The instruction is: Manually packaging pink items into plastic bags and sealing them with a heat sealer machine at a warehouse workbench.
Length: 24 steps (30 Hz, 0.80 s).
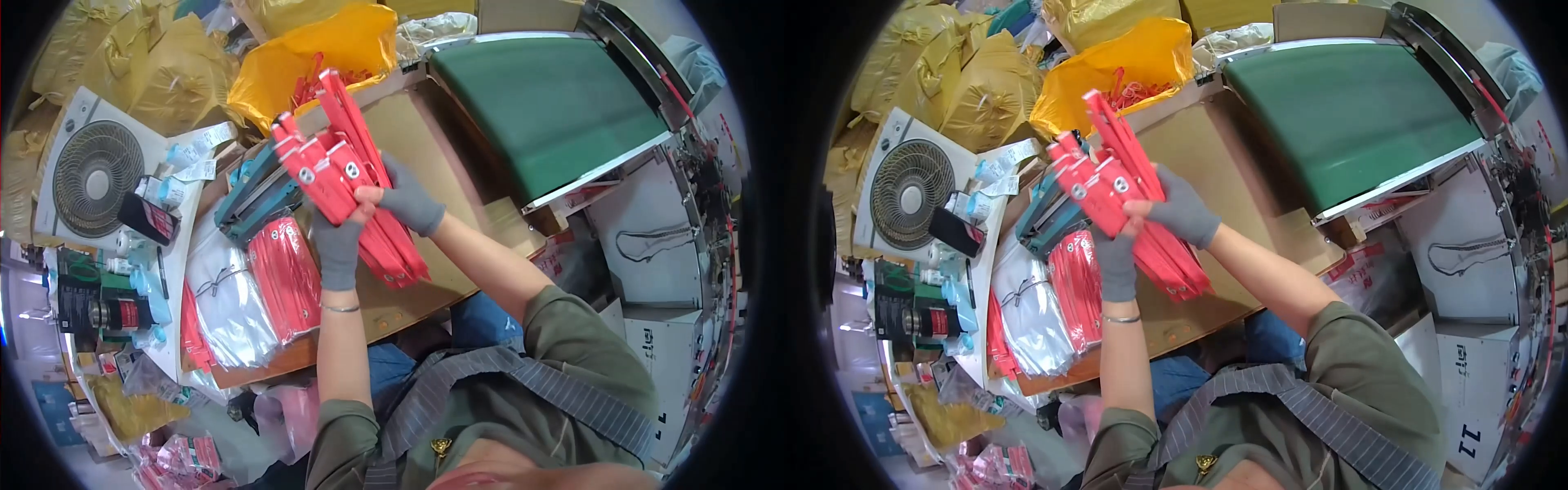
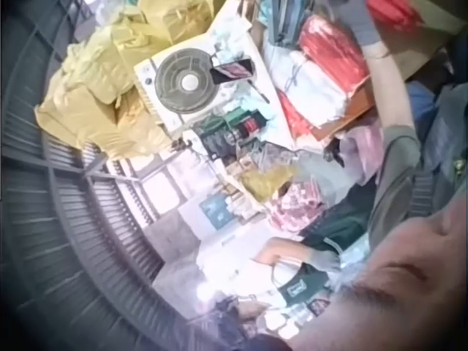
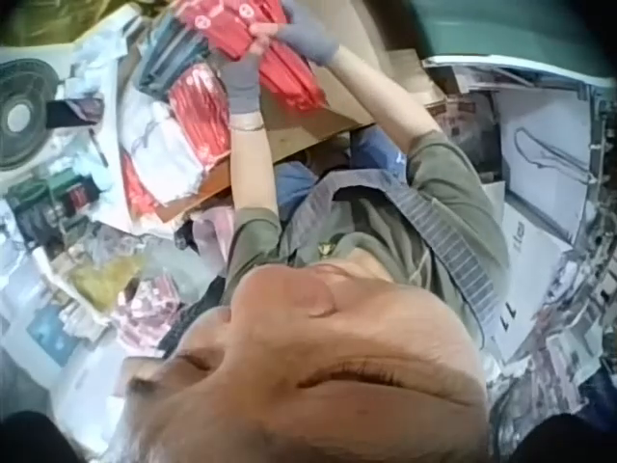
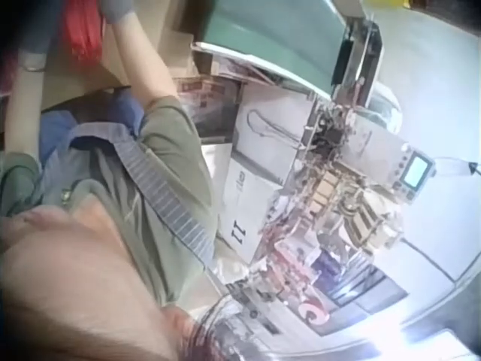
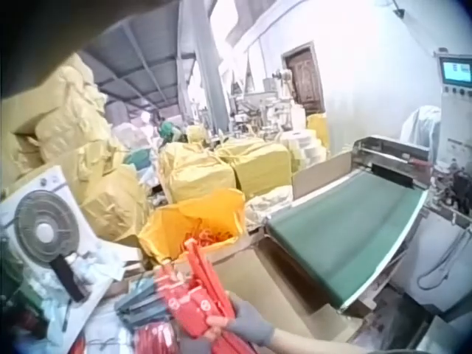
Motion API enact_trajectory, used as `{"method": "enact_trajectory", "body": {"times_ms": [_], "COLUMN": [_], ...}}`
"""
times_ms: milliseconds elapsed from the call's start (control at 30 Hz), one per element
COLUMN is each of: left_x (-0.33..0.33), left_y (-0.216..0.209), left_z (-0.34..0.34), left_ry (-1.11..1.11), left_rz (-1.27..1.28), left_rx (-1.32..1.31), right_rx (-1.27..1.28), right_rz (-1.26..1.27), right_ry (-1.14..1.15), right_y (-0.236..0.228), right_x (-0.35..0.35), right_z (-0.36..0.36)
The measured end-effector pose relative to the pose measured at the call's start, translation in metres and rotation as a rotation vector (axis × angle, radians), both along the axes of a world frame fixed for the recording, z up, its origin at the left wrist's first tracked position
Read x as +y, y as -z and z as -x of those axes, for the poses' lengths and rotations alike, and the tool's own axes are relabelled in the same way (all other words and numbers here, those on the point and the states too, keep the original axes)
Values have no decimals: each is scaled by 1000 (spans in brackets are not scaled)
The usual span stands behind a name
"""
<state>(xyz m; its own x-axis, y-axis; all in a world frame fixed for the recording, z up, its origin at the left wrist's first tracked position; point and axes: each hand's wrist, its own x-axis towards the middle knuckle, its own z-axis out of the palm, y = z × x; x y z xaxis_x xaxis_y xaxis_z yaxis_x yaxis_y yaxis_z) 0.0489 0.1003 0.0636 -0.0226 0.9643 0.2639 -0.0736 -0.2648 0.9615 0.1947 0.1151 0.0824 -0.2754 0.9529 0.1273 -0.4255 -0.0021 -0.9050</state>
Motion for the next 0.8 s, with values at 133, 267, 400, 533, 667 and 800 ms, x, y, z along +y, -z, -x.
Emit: {"method": "enact_trajectory", "body": {"times_ms": [133, 267, 400, 533, 667, 800], "left_x": [-41, -50, -88, -136, -197, -192], "left_y": [-49, -37, -21, 27, -8, 62], "left_z": [1, 7, 21, 42, -8, 31], "left_ry": [89, 245, 179, 378, 665, 331], "left_rz": [-110, -56, 72, 497, 484, 413], "left_rx": [210, 467, 392, -73, -733, -610], "right_rx": [-153, -171, -246, -452, -354, -131], "right_rz": [-401, -374, -61, -267, -180, -40], "right_ry": [-81, -211, -136, 189, -449, -715], "right_y": [-42, -32, -63, -54, -45, -12], "right_x": [-24, -44, -96, -145, -124, -126], "right_z": [-23, -43, -6, 13, 7, 11]}}
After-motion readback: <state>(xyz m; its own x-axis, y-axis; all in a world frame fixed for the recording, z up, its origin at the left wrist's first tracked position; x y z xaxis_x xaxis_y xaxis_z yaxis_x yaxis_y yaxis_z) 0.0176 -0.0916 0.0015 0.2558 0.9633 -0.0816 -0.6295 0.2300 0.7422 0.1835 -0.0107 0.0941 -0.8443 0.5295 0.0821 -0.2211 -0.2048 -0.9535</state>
